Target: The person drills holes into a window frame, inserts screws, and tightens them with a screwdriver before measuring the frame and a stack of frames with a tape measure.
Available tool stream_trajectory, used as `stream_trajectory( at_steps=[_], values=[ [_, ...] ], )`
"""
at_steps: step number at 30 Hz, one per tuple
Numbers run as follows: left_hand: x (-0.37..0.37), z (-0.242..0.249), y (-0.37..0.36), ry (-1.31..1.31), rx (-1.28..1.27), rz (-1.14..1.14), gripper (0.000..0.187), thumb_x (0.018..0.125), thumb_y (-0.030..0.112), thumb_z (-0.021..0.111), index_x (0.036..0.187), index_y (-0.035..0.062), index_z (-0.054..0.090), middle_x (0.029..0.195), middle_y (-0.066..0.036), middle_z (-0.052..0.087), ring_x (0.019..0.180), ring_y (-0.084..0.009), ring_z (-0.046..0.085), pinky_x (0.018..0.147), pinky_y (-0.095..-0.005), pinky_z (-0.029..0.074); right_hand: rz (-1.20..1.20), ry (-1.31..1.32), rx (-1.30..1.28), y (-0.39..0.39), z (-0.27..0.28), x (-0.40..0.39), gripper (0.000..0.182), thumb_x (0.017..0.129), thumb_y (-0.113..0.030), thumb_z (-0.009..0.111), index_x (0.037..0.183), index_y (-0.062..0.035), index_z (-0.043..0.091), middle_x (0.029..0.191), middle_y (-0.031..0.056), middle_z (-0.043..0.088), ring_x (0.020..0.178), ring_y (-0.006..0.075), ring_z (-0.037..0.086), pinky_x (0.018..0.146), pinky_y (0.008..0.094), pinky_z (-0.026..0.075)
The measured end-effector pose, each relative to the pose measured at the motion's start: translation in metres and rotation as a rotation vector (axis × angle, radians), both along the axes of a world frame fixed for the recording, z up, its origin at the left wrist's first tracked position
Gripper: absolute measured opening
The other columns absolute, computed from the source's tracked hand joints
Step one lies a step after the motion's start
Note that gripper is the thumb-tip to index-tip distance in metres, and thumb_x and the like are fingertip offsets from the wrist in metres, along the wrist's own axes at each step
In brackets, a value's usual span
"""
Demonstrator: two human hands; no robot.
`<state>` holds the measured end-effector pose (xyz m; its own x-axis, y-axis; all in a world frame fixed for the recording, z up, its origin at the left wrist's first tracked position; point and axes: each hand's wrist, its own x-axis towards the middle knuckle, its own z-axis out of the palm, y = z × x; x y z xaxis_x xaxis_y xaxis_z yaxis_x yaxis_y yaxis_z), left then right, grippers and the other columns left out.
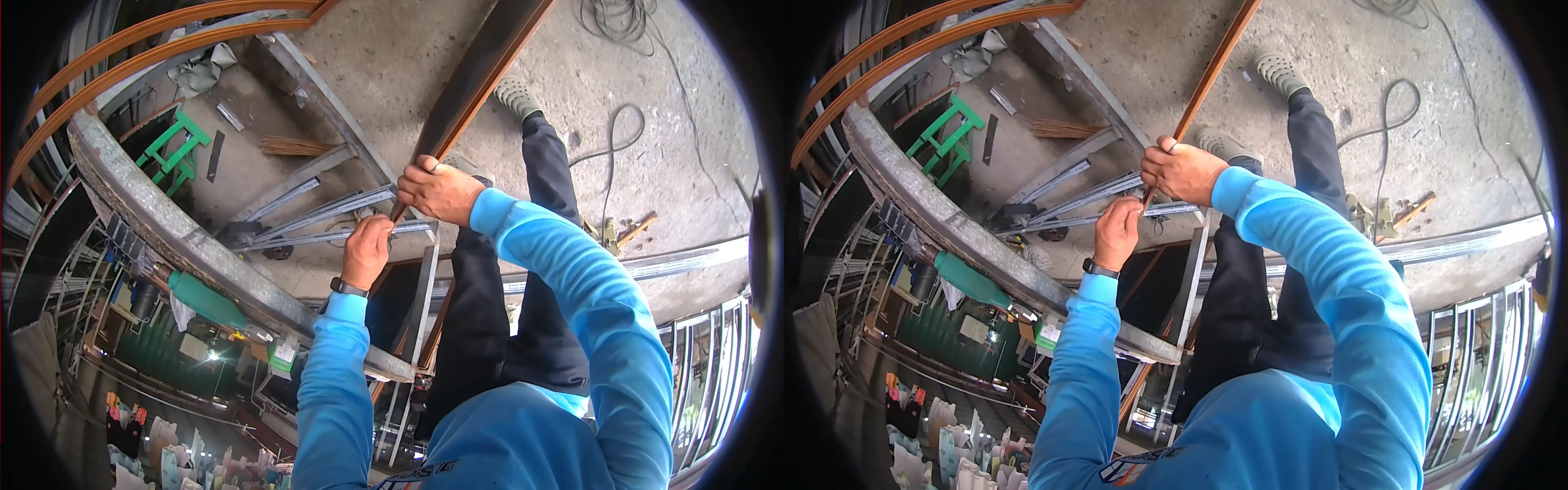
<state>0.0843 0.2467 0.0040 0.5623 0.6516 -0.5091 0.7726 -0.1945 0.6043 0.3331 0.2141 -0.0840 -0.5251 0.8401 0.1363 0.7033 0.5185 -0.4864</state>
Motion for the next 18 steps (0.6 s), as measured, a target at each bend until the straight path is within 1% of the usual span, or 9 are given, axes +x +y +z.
stream_trajectory(
  at_steps=[6,9,12,15,18],
  values=[
    [0.004,0.002,-0.008,0.071,0.014,0.098,0.01,0.094,-0.002,0.067,0.103,0.0027,0.066,0.103,-0.015,0.072,0.095,-0.0397,0.071,0.083,-0.0455,0.058,0.003,-0.003,0.002,0.001,0.0,-0.004,0.023,0.092,-0.028,0.06,0.109,-0.0162,0.07,0.106,-0.0048,0.063,0.115,0.0147,0.056,0.1,0.0333,0.038],
    [0.002,0.004,-0.009,0.129,-0.058,0.183,0.009,0.095,0.0,0.069,0.103,0.0031,0.065,0.1,-0.016,0.072,0.092,-0.0406,0.072,0.079,-0.0461,0.059,0.009,-0.004,-0.005,-0.001,-0.001,-0.006,0.022,0.094,-0.028,0.059,0.109,-0.017,0.07,0.105,-0.0051,0.062,0.115,0.0142,0.056,0.099,0.0325,0.037],
    [-0.002,-0.002,-0.013,0.12,0.016,0.157,0.008,0.096,0.001,0.07,0.103,0.0035,0.066,0.097,-0.016,0.072,0.089,-0.0409,0.072,0.075,-0.0462,0.059,0.016,-0.011,-0.012,-0.001,0.0,-0.006,0.023,0.094,-0.029,0.059,0.11,-0.0171,0.07,0.105,-0.0053,0.062,0.115,0.0139,0.056,0.099,0.0322,0.036],
    [0.0,-0.001,-0.014,0.11,-0.006,0.226,0.008,0.096,0.003,0.071,0.104,0.0038,0.067,0.095,-0.016,0.073,0.086,-0.0406,0.073,0.072,-0.0461,0.059,0.009,-0.008,0.01,0.0,0.001,-0.003,0.024,0.094,-0.029,0.06,0.111,-0.0166,0.07,0.107,-0.0055,0.063,0.116,0.0137,0.056,0.099,0.0322,0.037],
    [0.001,-0.001,-0.011,0.146,0.001,0.203,0.008,0.096,0.005,0.072,0.104,0.0038,0.069,0.095,-0.016,0.074,0.084,-0.0407,0.073,0.071,-0.0454,0.059,0.005,-0.004,0.013,0.001,0.0,-0.003,0.025,0.093,-0.029,0.06,0.113,-0.0162,0.071,0.109,-0.0056,0.064,0.117,0.0136,0.056,0.1,0.0326,0.037]
  ],
)
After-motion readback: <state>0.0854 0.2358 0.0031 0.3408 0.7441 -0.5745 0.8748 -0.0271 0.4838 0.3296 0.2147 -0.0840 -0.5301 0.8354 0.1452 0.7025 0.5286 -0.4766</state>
